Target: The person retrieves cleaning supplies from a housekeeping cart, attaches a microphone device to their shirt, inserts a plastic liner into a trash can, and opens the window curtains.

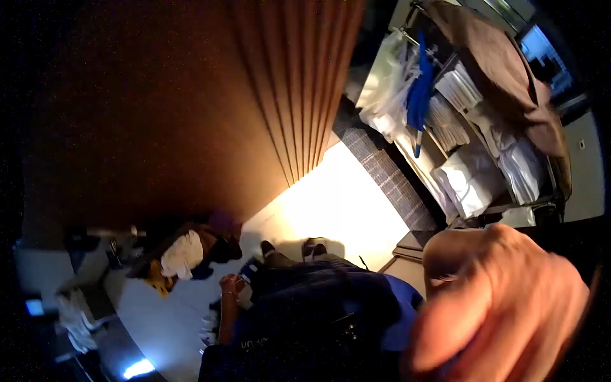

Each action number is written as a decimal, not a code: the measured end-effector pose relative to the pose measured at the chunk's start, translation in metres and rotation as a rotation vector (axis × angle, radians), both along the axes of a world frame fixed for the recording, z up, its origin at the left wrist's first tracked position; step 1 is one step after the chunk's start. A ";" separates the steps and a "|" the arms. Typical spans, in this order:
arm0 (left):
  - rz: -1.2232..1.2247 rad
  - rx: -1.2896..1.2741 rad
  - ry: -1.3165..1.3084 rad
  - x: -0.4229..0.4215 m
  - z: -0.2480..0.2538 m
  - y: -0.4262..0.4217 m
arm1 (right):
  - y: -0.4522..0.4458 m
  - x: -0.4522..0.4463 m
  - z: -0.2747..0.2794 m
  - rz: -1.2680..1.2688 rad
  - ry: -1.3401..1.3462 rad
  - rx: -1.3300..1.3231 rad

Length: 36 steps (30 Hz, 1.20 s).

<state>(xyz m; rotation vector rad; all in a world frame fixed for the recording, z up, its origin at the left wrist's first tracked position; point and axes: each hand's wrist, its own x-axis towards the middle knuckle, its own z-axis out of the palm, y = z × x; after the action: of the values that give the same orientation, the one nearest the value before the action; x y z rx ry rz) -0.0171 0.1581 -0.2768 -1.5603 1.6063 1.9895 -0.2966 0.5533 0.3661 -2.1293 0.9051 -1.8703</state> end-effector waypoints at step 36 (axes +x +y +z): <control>-1.645 -0.031 -0.131 -0.357 0.002 0.150 | 0.122 0.100 0.019 -0.991 0.164 0.106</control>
<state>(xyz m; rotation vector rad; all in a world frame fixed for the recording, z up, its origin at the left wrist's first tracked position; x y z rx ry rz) -0.3739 0.3081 -0.2747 -0.0009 1.7645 0.8453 -0.1965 0.6754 0.3851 -1.9189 2.3457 -1.8850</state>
